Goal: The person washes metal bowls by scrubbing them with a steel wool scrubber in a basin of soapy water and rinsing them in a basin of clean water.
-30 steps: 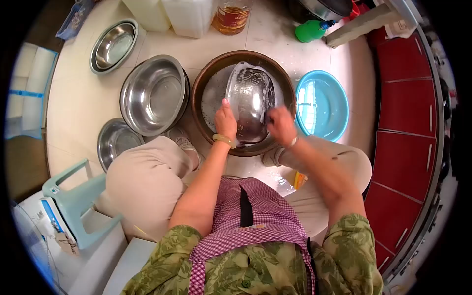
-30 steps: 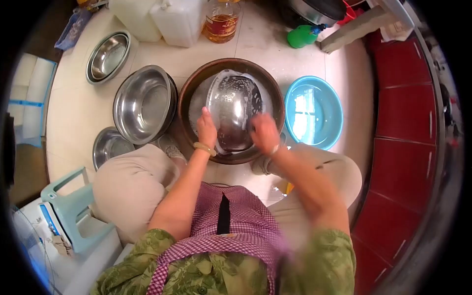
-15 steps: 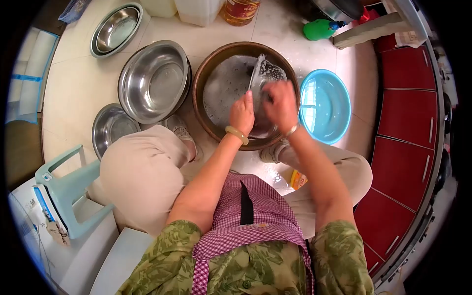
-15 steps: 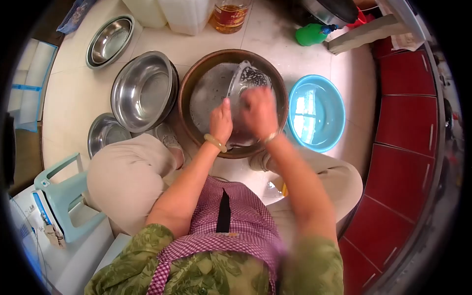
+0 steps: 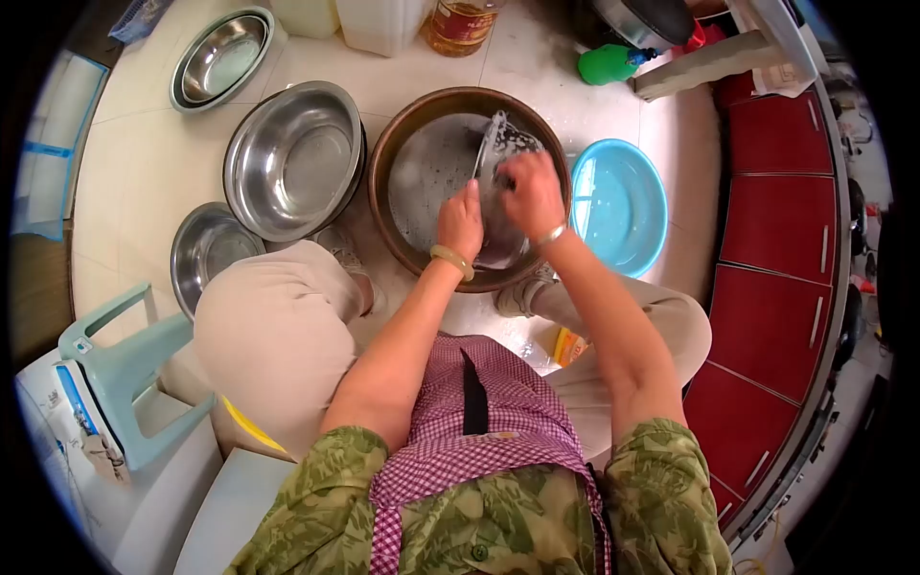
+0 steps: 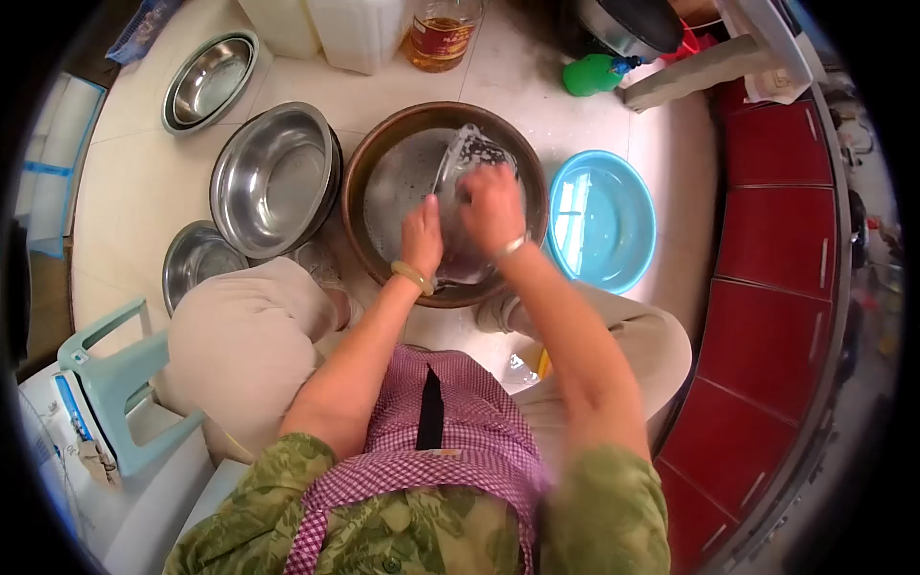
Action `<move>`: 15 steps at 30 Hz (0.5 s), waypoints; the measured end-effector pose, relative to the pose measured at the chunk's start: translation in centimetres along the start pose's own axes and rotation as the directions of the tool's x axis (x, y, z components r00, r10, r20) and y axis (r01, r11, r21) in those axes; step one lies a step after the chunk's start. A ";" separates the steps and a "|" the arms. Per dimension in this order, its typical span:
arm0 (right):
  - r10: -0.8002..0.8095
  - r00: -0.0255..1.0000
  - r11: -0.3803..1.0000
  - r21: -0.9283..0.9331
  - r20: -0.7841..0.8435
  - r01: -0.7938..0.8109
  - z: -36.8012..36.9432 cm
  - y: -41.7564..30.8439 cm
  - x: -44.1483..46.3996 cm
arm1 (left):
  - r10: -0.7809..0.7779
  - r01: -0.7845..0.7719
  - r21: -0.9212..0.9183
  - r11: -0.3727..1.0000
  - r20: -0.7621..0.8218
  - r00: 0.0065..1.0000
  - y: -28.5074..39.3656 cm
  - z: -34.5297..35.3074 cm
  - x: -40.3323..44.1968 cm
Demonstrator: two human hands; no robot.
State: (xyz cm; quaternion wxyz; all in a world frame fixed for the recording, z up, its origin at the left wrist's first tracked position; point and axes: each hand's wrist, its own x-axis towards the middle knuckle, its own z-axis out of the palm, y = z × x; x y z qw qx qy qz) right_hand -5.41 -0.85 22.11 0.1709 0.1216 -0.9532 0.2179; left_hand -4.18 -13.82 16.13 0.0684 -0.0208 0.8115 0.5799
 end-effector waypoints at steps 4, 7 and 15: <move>-0.092 0.983 0.993 0.084 0.157 0.079 -1.3 -2.9 -3.4 | 0.015 -0.015 0.002 1.000 0.049 0.999 -0.4 0.8 -0.3; 0.015 0.999 0.999 -0.031 -0.050 -0.016 -0.2 -0.3 -0.3 | 0.015 -0.017 0.022 1.000 0.069 0.998 0.5 0.9 -0.9; -0.041 0.989 0.999 -0.004 0.140 0.042 -2.7 -1.9 -3.4 | -0.016 0.014 0.021 1.000 0.091 0.996 0.9 1.1 -1.4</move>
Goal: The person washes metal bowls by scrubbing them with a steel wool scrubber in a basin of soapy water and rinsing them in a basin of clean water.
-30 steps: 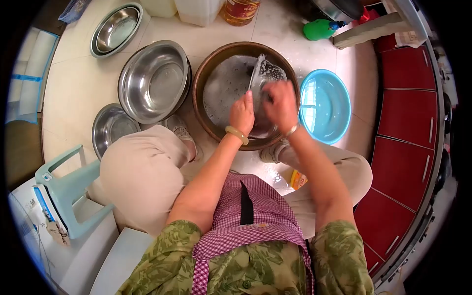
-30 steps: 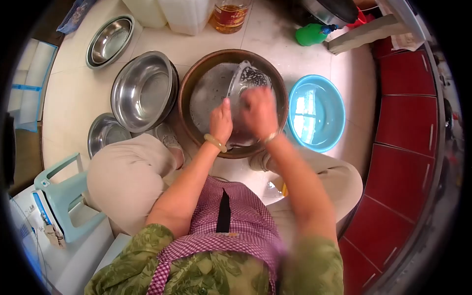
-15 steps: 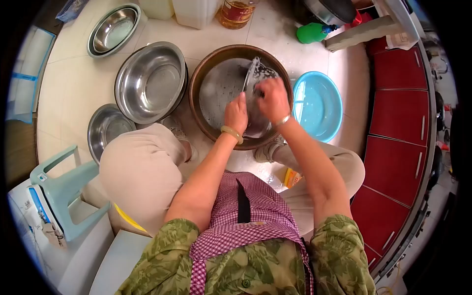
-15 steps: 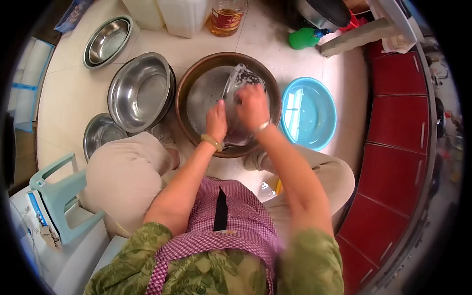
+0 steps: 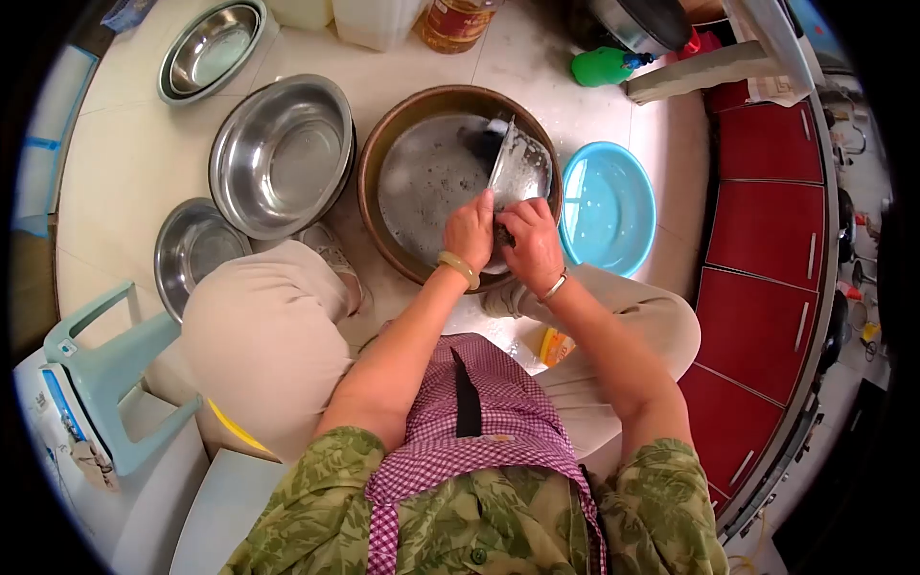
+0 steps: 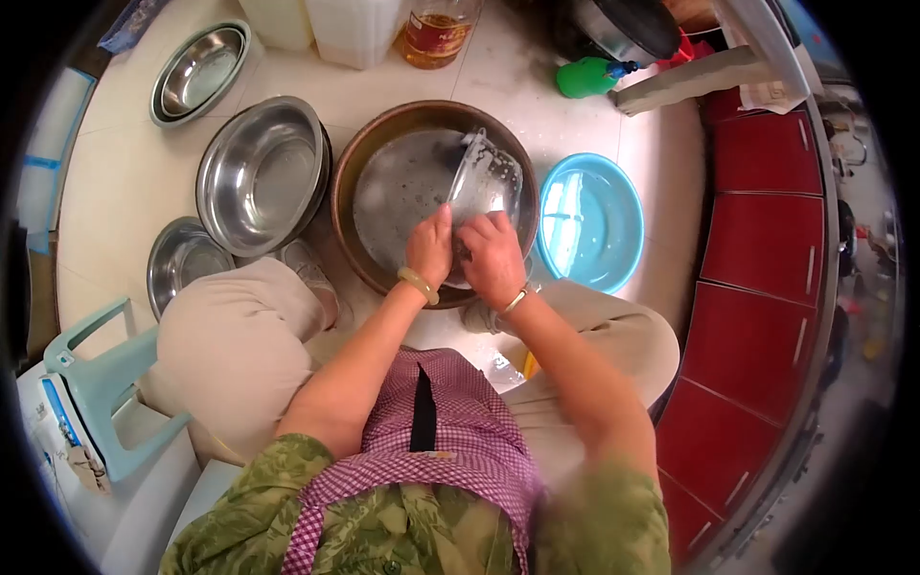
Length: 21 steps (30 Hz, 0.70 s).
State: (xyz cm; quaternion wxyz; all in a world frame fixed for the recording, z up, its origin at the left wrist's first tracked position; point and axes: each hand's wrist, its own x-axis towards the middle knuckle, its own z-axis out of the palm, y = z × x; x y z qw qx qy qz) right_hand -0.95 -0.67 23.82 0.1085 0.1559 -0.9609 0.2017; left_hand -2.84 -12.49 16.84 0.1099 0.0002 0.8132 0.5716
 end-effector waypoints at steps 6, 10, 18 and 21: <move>0.245 0.944 0.961 -0.075 -0.220 -0.267 2.0 5.5 2.8 | -0.013 0.012 0.046 0.999 0.022 1.000 -0.4 -0.2 -0.4; -0.041 0.996 0.998 0.035 -0.078 0.044 1.4 1.5 0.2 | 0.003 -0.003 -0.015 1.000 -0.001 1.000 0.3 0.0 -0.2; 0.185 0.973 0.979 -0.060 -0.136 -0.195 2.5 3.1 3.6 | -0.013 0.013 0.005 1.000 -0.040 0.999 -1.2 0.1 0.5; 0.086 0.996 0.996 -0.033 -0.030 -0.087 1.8 1.0 0.7 | 0.002 -0.003 -0.045 0.999 -0.021 1.000 -0.7 -0.4 0.6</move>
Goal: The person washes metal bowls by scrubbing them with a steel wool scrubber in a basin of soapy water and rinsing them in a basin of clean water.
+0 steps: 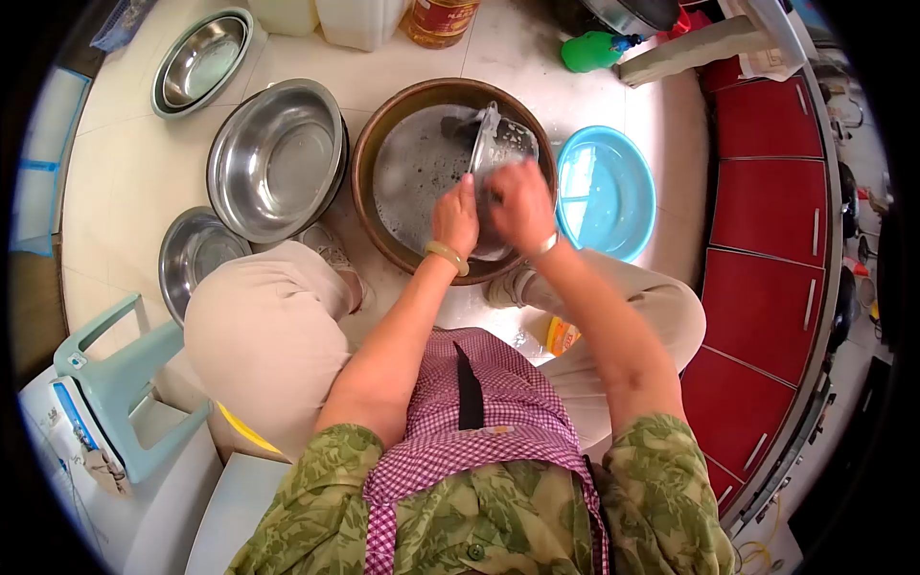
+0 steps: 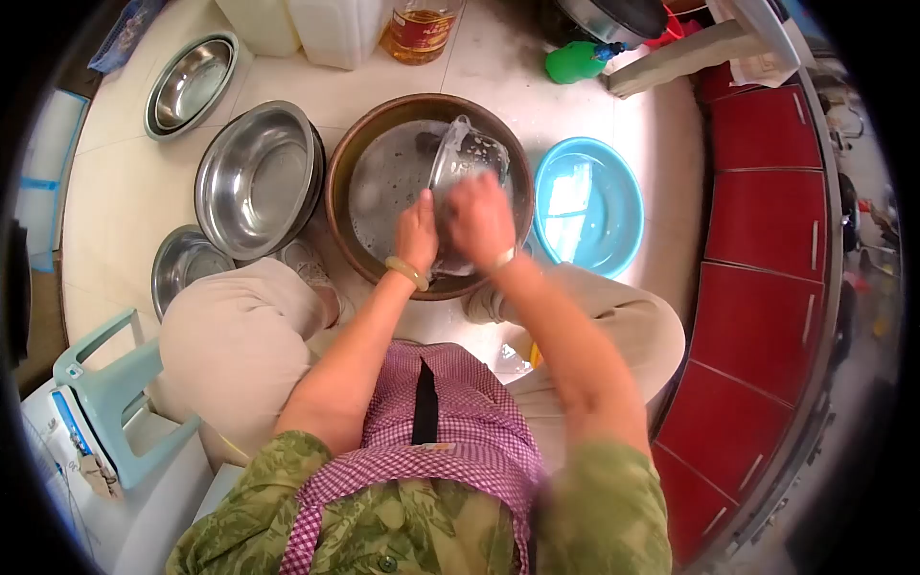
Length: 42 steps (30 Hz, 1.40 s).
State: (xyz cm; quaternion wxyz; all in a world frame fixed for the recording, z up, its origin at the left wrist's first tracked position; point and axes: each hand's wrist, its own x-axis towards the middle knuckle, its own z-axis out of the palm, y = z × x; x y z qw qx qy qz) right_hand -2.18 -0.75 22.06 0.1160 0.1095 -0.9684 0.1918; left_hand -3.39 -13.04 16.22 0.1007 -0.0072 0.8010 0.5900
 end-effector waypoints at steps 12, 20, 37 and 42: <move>0.299 0.943 0.954 0.057 -0.145 -0.293 1.8 5.7 4.9 | 0.010 -0.010 0.030 0.999 -0.012 1.000 -0.3 0.0 0.3; 0.258 0.905 0.964 0.148 -0.338 -0.220 1.1 2.1 -1.2 | 0.050 -0.050 0.007 0.999 -0.062 0.997 -0.4 0.5 0.0; 0.106 0.992 0.989 -0.094 -0.061 -0.112 -0.5 6.6 4.3 | 0.031 -0.030 0.050 0.998 -0.026 0.999 -0.1 1.7 -0.8; -0.097 0.995 0.990 0.107 0.037 0.093 -1.6 0.3 -1.1 | -0.008 0.006 0.050 0.999 0.034 0.999 0.8 1.6 -0.9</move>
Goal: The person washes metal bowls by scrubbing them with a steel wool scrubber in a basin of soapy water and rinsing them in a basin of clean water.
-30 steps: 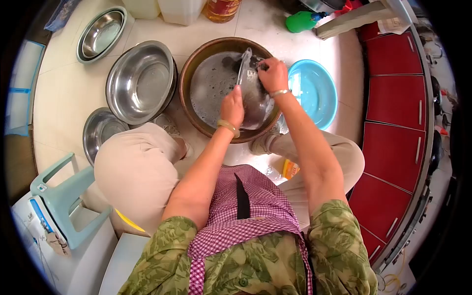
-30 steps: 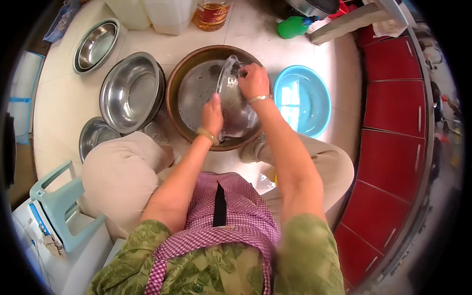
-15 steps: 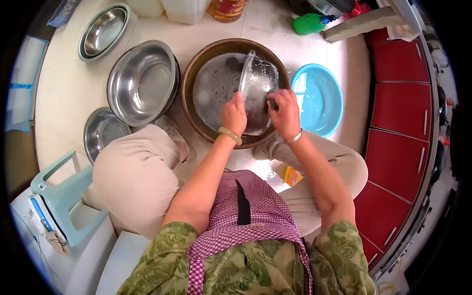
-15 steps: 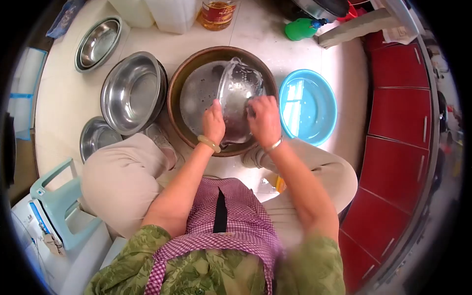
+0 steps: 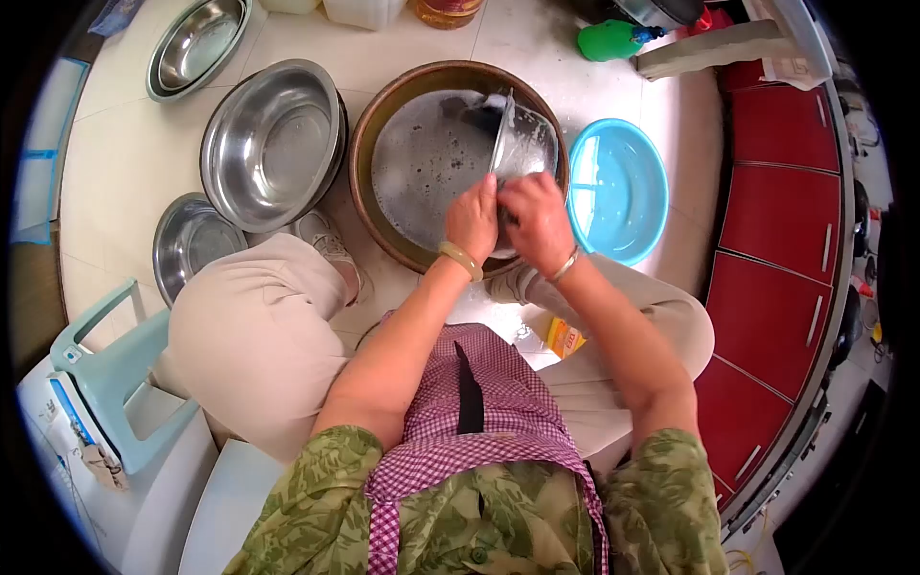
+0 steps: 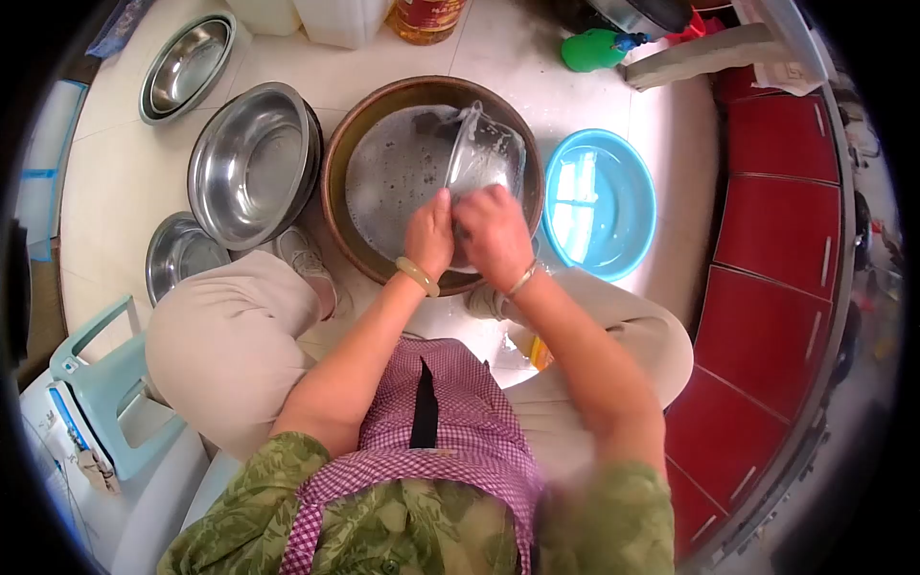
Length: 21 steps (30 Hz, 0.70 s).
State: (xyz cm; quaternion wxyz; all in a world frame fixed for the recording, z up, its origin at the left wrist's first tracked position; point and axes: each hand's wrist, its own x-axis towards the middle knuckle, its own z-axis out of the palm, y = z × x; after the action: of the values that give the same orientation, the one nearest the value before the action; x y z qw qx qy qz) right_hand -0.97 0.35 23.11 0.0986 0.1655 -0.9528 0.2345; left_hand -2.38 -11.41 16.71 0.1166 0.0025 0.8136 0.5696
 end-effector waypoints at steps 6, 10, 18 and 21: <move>0.054 0.995 0.995 -0.085 -0.080 -0.061 0.1 3.3 3.2 | 0.016 -0.016 -0.021 1.000 -0.024 1.000 -0.6 -0.6 0.3; -0.071 0.997 0.996 -0.059 0.010 0.071 0.2 0.7 1.1 | -0.003 0.003 0.001 1.000 -0.009 1.000 -0.4 -0.5 0.5; -0.003 0.997 0.995 -0.096 0.082 0.011 -0.7 0.9 2.1 | 0.006 -0.006 0.004 1.000 -0.027 1.000 -0.2 -1.0 0.3; -0.042 0.998 0.998 -0.035 0.045 0.044 -0.7 0.7 0.4 | 0.001 -0.001 0.009 1.000 -0.005 1.000 -0.6 -0.1 0.6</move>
State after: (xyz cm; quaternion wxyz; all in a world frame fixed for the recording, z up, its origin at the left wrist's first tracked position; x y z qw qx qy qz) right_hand -1.48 1.19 23.57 0.0857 0.1894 -0.9551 0.2113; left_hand -2.92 -11.64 16.10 0.1144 0.0020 0.8163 0.5661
